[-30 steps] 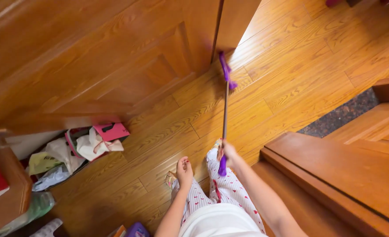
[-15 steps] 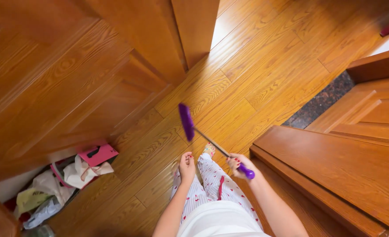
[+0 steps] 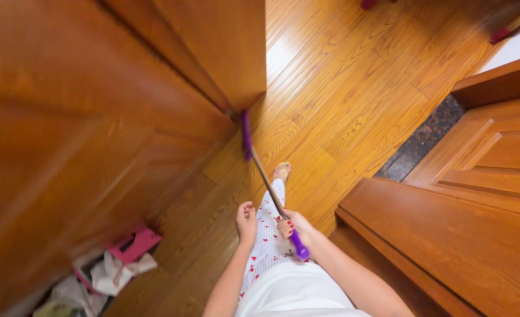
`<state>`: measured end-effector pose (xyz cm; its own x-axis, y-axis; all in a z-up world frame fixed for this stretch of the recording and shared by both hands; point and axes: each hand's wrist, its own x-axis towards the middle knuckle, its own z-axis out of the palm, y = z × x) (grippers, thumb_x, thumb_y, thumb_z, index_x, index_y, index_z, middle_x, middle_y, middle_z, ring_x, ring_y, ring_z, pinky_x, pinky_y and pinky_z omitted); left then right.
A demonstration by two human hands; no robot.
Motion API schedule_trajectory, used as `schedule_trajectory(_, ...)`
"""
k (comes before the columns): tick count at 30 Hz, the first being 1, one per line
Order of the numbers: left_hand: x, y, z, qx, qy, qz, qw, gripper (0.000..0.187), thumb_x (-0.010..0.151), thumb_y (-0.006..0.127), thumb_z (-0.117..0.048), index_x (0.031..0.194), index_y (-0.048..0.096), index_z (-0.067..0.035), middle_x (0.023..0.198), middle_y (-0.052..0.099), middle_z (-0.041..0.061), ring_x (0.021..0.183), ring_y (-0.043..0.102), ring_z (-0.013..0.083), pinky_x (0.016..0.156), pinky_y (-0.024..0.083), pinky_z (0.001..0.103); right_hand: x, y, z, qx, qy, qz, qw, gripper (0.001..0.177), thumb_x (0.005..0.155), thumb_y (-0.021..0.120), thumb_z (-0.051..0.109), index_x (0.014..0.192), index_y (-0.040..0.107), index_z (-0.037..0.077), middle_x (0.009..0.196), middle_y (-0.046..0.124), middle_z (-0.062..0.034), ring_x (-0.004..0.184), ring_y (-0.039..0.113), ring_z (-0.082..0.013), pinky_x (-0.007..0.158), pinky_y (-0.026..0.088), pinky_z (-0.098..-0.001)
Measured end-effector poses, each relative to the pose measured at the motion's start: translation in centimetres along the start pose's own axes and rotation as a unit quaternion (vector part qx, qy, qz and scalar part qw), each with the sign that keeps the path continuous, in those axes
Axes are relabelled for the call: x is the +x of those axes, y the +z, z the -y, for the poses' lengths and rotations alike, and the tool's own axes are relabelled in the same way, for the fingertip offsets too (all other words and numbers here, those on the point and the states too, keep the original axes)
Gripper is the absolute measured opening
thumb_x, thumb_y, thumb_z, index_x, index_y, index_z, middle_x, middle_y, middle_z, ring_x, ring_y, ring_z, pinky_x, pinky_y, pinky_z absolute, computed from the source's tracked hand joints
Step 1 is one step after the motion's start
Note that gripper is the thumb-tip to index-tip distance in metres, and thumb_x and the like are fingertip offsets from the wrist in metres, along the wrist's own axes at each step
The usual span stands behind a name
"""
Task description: Sweep the floor in multiple rooms using a broom and dustpan.
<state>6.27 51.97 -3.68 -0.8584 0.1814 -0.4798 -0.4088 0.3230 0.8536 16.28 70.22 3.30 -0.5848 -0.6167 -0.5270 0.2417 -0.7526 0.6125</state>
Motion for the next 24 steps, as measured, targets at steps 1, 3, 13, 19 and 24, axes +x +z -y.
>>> schedule_trajectory(1, 1.1, 0.9, -0.6, 0.001, 0.002, 0.007, 1.000, 0.019, 0.095, 0.060, -0.007, 0.113, 0.066, -0.005, 0.088, 0.067, 0.002, 0.073, 0.061, 0.0092, 0.065, 0.051, 0.025, -0.2, -0.1, 2.8, 0.002, -0.006, 0.003, 1.000, 0.037, 0.103, 0.049, 0.044, 0.084, 0.048, 0.012, 0.051, 0.038, 0.0085, 0.038, 0.036, -0.0048, 0.035, 0.031, -0.0242)
schedule_trajectory(3, 2.8, 2.7, -1.7, 0.019, 0.000, 0.040, 0.999, 0.018, 0.096, 0.060, -0.008, 0.113, 0.066, -0.005, 0.087, 0.066, 0.002, 0.072, 0.060, 0.0095, 0.065, 0.051, 0.025, -0.8, -0.5, 8.0, 0.151, -0.035, 0.049, 0.987, 0.028, 0.106, 0.048, 0.029, 0.097, 0.047, 0.003, 0.062, 0.046, 0.0080, 0.043, 0.045, -0.0018, 0.036, 0.039, -0.0182)
schedule_trajectory(13, 7.8, 8.4, -8.4, 0.067, 0.045, 0.080, 0.993, 0.019, 0.095, 0.061, -0.008, 0.112, 0.068, -0.006, 0.091, 0.069, 0.002, 0.079, 0.063, 0.0097, 0.071, 0.054, 0.025, -3.1, 2.3, 18.1, -0.092, -0.186, -0.174, 0.963, 0.038, 0.103, 0.044, 0.045, 0.092, 0.047, 0.009, 0.052, 0.040, 0.0079, 0.037, 0.038, -0.0064, 0.033, 0.034, -0.0234)
schedule_trajectory(19, 9.5, 10.8, -10.0, 0.021, -0.032, 0.077, 0.996, 0.020, 0.095, 0.061, -0.009, 0.114, 0.067, -0.006, 0.091, 0.067, 0.005, 0.076, 0.060, 0.0131, 0.067, 0.052, 0.029, -9.6, 5.1, 15.8, -0.149, -0.139, -0.168, 0.965, 0.038, 0.104, 0.048, 0.045, 0.088, 0.050, 0.010, 0.050, 0.032, 0.0084, 0.035, 0.030, -0.0064, 0.033, 0.027, -0.0253)
schedule_trajectory(24, 11.0, 13.8, -10.4, 0.054, 0.019, 0.040, 0.998, 0.019, 0.095, 0.061, -0.007, 0.112, 0.068, -0.005, 0.092, 0.070, 0.005, 0.079, 0.063, 0.0102, 0.072, 0.052, 0.025, -16.8, 11.2, 25.4, 0.025, -0.104, -0.171, 0.979, 0.036, 0.103, 0.048, 0.037, 0.085, 0.049, 0.005, 0.050, 0.038, 0.0145, 0.035, 0.038, 0.0002, 0.030, 0.030, -0.0174)
